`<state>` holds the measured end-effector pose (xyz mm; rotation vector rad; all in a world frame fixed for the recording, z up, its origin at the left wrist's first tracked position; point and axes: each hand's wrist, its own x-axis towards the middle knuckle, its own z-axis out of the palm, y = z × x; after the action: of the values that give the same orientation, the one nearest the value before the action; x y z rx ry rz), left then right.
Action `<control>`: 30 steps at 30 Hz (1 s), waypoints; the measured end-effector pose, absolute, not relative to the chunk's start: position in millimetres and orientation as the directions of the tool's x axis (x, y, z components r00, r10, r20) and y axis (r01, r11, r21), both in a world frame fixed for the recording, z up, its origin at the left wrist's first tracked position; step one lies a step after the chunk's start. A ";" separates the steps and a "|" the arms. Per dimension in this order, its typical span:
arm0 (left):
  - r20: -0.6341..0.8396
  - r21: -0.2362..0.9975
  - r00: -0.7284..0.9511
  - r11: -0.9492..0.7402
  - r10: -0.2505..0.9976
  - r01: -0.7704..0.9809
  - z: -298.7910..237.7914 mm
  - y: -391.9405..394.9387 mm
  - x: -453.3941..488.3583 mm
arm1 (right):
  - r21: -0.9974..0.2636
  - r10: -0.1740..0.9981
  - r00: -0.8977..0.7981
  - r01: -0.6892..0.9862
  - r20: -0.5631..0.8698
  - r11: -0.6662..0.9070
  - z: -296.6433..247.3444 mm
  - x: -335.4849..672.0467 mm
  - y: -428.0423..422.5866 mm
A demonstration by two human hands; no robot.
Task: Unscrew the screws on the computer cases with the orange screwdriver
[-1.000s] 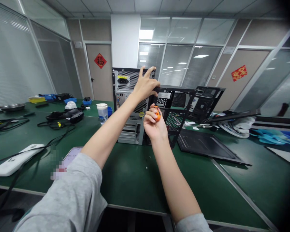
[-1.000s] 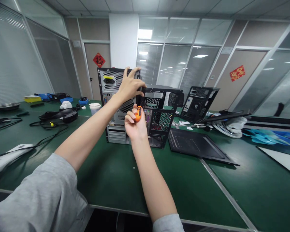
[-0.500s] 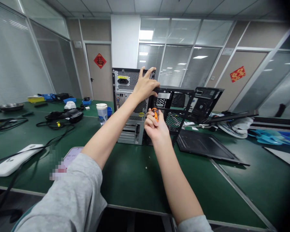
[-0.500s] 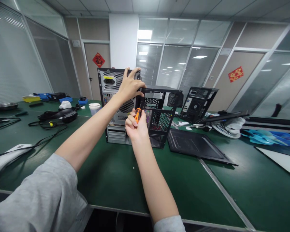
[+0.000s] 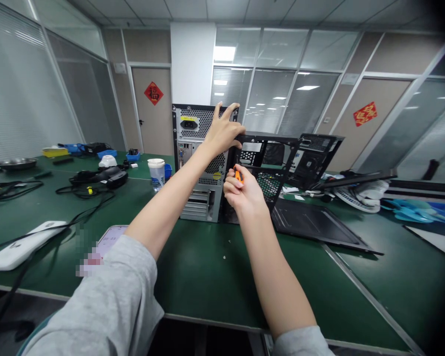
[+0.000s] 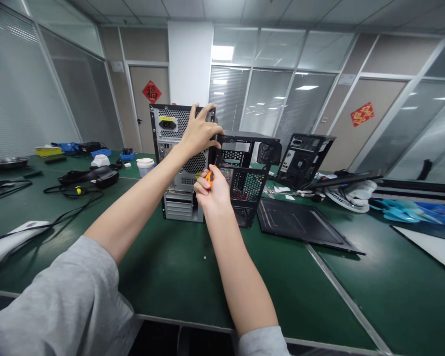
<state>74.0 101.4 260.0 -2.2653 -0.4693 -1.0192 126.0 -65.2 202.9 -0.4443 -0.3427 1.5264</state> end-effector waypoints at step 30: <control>0.769 -0.381 0.636 -0.751 0.065 0.539 260.0 97.9 75.2 | -0.190 1.000 -0.018 -0.982 -0.014 -0.020 203.7 126.2 -62.4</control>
<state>75.2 97.9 260.0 -2.2549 -0.4696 -1.0279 126.2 -62.4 203.7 -0.1598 -0.1412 1.5849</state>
